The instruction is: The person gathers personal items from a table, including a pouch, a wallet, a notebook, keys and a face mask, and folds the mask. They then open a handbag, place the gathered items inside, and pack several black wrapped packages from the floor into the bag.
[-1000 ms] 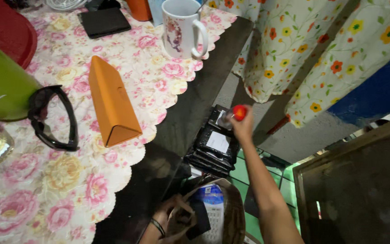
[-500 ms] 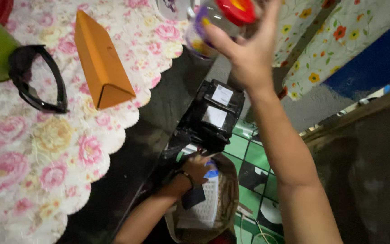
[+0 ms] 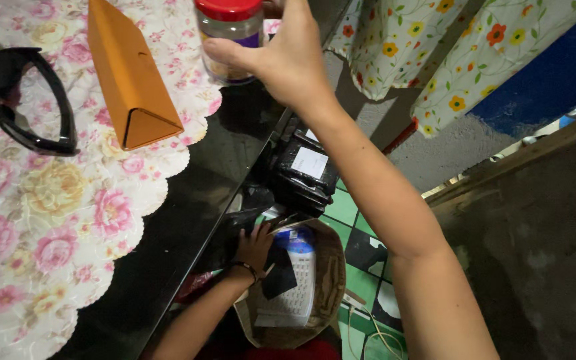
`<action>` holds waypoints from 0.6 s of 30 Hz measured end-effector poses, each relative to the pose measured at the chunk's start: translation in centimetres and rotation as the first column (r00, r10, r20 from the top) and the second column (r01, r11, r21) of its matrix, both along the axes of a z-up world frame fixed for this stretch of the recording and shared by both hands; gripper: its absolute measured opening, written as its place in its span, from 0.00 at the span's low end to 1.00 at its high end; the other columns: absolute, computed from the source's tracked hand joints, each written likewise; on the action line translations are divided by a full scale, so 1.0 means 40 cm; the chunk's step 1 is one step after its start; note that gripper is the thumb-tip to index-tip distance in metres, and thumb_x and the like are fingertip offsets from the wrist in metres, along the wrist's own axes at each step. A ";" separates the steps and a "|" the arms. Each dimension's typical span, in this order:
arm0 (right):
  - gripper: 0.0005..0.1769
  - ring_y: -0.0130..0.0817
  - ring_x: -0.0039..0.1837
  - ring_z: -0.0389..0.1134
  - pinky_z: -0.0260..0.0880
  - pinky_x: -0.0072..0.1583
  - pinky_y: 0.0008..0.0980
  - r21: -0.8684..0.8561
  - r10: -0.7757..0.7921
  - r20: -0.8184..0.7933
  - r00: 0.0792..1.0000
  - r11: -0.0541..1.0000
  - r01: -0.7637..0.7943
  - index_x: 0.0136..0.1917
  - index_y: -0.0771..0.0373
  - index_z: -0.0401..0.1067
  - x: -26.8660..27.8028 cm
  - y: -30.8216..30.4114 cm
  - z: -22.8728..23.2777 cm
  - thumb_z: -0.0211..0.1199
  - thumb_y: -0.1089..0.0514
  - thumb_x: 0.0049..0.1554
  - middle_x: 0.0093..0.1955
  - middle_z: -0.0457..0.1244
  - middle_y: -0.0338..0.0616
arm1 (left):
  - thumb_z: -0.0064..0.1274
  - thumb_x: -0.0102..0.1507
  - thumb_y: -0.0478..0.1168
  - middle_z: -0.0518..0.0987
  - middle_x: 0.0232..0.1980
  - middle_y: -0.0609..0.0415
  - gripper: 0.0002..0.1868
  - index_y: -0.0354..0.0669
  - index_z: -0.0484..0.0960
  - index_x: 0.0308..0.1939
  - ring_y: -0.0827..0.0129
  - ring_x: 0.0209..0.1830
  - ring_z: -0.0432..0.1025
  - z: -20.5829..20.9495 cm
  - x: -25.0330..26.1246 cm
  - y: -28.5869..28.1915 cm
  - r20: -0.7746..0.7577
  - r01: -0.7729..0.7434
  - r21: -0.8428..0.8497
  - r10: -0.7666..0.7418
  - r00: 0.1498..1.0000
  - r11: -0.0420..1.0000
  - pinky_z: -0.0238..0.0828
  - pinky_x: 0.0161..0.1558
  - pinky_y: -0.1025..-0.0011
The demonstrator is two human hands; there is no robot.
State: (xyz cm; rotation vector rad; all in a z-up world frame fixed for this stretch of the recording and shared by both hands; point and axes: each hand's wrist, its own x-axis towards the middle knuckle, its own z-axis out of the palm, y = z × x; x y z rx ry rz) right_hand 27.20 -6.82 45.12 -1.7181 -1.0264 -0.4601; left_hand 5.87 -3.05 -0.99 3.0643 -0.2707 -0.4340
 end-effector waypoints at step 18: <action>0.31 0.43 0.69 0.63 0.62 0.69 0.39 -0.124 -0.526 -0.644 0.555 0.788 0.603 0.72 0.65 0.62 0.266 -0.534 -1.080 0.68 0.57 0.59 0.69 0.62 0.55 | 0.57 0.62 0.37 0.64 0.73 0.33 0.38 0.33 0.59 0.74 0.41 0.73 0.60 0.132 0.596 -0.026 0.196 -0.093 -0.921 0.656 0.729 0.378 0.57 0.72 0.58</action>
